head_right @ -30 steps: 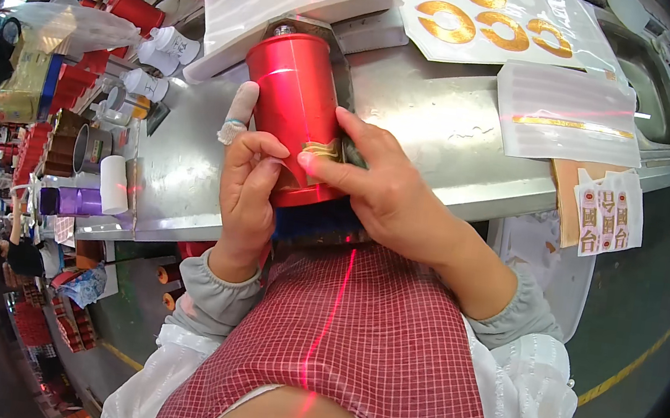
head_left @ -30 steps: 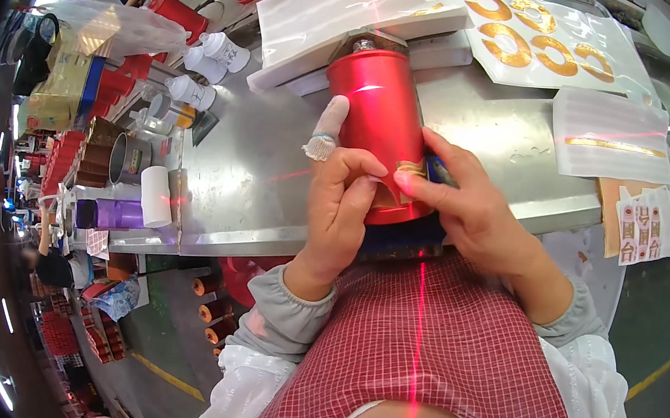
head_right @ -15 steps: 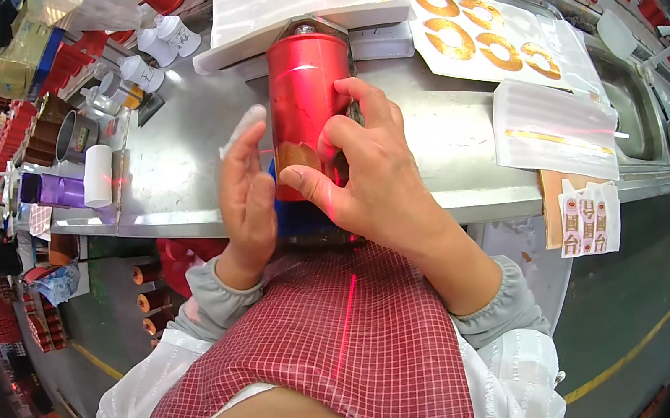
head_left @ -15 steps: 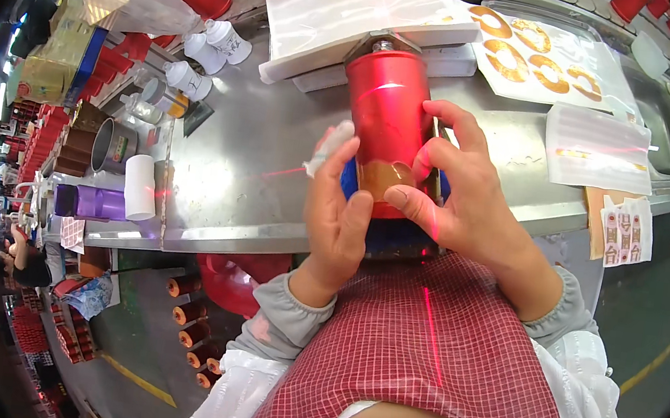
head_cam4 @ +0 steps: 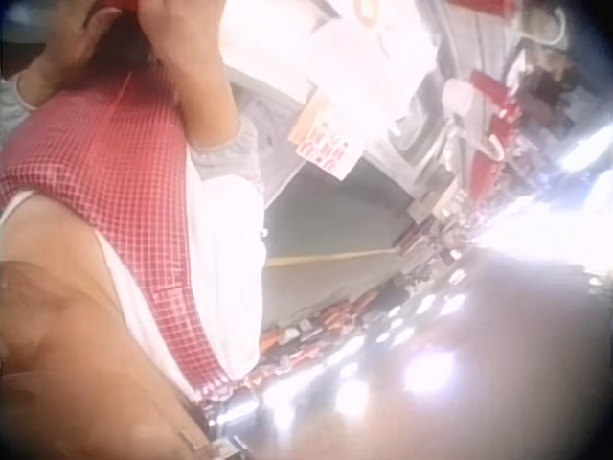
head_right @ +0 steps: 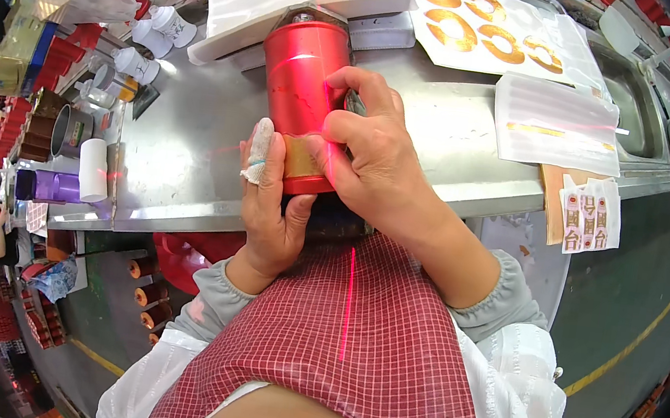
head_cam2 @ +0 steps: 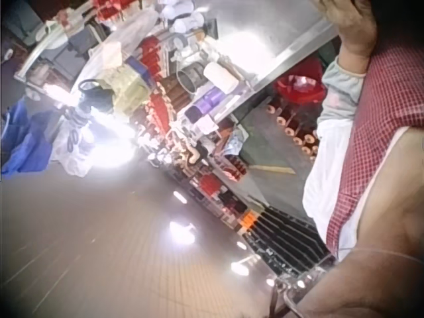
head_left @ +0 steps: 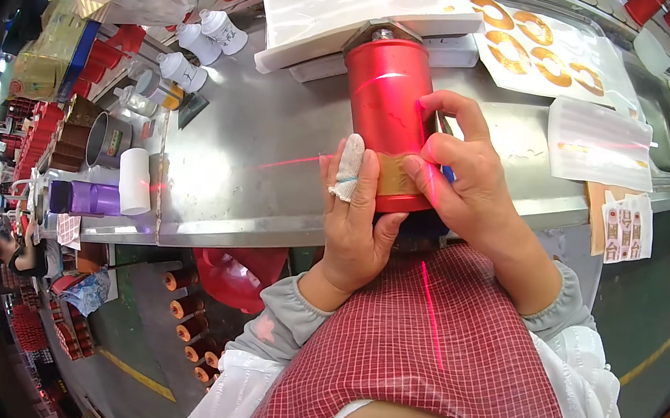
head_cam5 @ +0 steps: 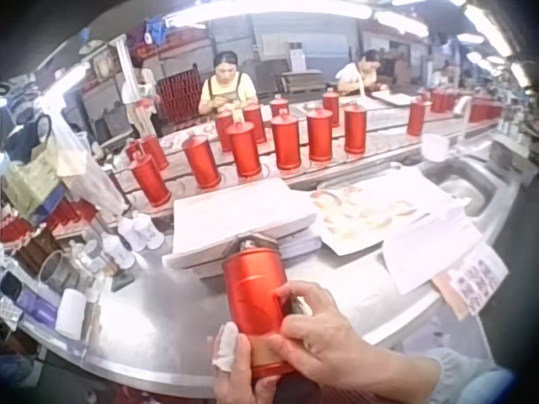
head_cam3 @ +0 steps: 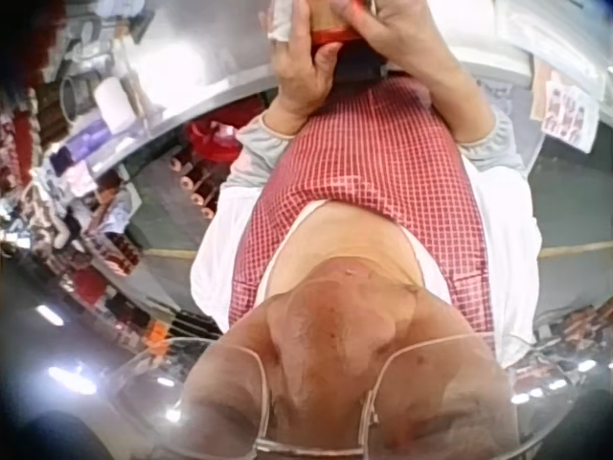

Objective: The person applies gold decorative stickers to red cylindrical containers. They use a green scraper tool to smooth the stickers onto the curved surface and the top lid of the containers. The person handles the containers one at a time, peeling stickers from a sheet and pressing them firmly onto the red surface.

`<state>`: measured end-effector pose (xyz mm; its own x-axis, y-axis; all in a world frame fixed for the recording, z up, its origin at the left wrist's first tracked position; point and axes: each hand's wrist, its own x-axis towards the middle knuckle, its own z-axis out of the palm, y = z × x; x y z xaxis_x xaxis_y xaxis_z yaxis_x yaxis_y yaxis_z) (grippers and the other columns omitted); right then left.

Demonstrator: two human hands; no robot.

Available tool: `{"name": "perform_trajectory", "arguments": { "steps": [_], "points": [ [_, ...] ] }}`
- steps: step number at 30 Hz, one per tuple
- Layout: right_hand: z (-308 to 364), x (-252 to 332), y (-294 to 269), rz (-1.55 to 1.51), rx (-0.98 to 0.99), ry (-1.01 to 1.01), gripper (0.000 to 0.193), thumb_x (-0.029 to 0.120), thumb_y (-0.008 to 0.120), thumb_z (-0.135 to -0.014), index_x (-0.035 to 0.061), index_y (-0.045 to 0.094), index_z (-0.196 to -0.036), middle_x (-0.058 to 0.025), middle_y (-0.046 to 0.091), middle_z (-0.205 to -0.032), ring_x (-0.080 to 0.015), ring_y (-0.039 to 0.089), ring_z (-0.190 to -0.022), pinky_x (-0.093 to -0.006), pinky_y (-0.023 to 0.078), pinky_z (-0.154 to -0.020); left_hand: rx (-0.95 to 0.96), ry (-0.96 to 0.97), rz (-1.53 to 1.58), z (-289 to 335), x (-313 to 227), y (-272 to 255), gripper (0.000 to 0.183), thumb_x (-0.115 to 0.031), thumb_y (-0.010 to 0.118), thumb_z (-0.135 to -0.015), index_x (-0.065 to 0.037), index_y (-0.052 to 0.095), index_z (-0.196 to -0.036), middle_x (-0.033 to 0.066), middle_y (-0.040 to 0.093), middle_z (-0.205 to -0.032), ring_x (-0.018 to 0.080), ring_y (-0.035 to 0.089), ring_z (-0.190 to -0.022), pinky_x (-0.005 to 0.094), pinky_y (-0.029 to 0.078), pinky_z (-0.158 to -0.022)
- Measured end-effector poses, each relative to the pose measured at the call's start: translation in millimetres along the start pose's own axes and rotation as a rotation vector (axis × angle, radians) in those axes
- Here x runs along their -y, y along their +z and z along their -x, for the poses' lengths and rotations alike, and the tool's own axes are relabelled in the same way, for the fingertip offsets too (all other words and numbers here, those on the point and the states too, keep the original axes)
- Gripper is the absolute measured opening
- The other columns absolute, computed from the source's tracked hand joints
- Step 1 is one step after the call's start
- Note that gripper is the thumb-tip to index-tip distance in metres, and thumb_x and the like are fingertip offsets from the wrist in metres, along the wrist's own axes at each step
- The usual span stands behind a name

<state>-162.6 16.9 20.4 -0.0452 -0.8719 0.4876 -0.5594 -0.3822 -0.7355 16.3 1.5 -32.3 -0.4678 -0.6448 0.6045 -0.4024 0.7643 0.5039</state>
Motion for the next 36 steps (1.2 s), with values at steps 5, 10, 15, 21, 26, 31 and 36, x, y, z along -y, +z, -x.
{"name": "perform_trajectory", "arguments": {
  "steps": [5,10,15,21,26,31,36],
  "points": [
    [8.0,-7.5,-16.1,-0.094,0.016,0.136,0.01,0.013,0.066,-0.084,0.003,0.062,-0.084,-0.0172,0.052,-0.119,-0.034,0.049,-0.111,-0.0425,0.041,-0.093,0.002,-0.033,0.084,-2.8,-3.2,-1.4,0.068,-0.036,0.054,-0.096,0.009,0.032,-0.142,0.0329,0.034,-0.144,0.0475,0.034,-0.135,0.052,0.024,-0.112],
    [40.8,-25.7,-31.5,-0.013,0.066,0.07,0.046,0.031,0.066,-0.089,0.0039,0.058,-0.125,-0.0217,0.044,-0.135,-0.0361,0.044,-0.124,-0.0427,0.038,-0.101,0.016,-0.095,0.239,-3.2,-3.0,-2.9,0.068,-0.034,0.054,-0.097,0.01,0.03,-0.143,0.0354,0.032,-0.144,0.0481,0.034,-0.134,0.0444,0.03,-0.11],
    [55.4,-29.0,-13.4,0.033,0.148,-0.069,0.069,0.03,0.072,-0.081,0.0032,0.045,-0.139,-0.0251,0.037,-0.143,-0.0411,0.041,-0.126,-0.0456,0.035,-0.106,0.087,-0.073,0.24,-6.7,1.7,-9.9,0.067,-0.037,0.047,-0.099,0.008,0.029,-0.144,0.0331,0.026,-0.148,0.0433,0.028,-0.139,0.0432,0.023,-0.113],
    [51.7,-30.5,-26.3,-0.078,0.089,-0.013,0.059,0.011,0.066,-0.085,0.0032,0.045,-0.139,-0.0238,0.049,-0.132,-0.0344,0.054,-0.113,-0.0435,0.043,-0.098,0.081,-0.247,0.589,-20.7,5.1,-13.1,0.058,-0.028,0.046,-0.098,0.005,0.032,-0.144,0.028,0.02,-0.153,0.0367,0.021,-0.142,0.0412,0.018,-0.114],
    [27.4,-18.1,-45.2,-0.473,0.021,0.375,0.031,0.011,0.059,-0.085,0.0028,0.057,-0.115,-0.0116,0.066,-0.09,-0.0179,0.064,-0.079,-0.0324,0.051,-0.071,0.112,-0.234,0.558,-33.1,6.5,-13.8,0.052,-0.02,0.045,-0.097,0.003,0.036,-0.143,0.0237,0.015,-0.156,0.0311,0.016,-0.145,0.0396,0.014,-0.116],
    [1.5,-21.7,-40.0,-0.398,0.217,0.254,0.025,0.016,0.061,-0.084,0.0018,0.059,-0.105,-0.011,0.064,-0.083,-0.0185,0.063,-0.075,-0.0322,0.05,-0.069,0.213,-0.224,0.43,-56.0,-5.6,-22.6,0.044,-0.009,0.047,-0.087,0.0,0.051,-0.13,0.0253,0.018,-0.155,0.0303,0.015,-0.146,0.0411,0.018,-0.114],
    [-8.5,-16.2,-48.2,-0.566,0.296,0.094,0.027,0.015,0.063,-0.087,0.0048,0.06,-0.112,-0.0062,0.063,-0.089,-0.0128,0.059,-0.084,-0.0273,0.048,-0.075,0.184,-0.436,0.826,-49.0,-6.0,-25.8,0.026,0.001,0.047,-0.078,-0.002,0.056,-0.101,0.0234,0.016,-0.155,0.0202,0.047,-0.121,0.0342,0.039,-0.098]
  ]
}}
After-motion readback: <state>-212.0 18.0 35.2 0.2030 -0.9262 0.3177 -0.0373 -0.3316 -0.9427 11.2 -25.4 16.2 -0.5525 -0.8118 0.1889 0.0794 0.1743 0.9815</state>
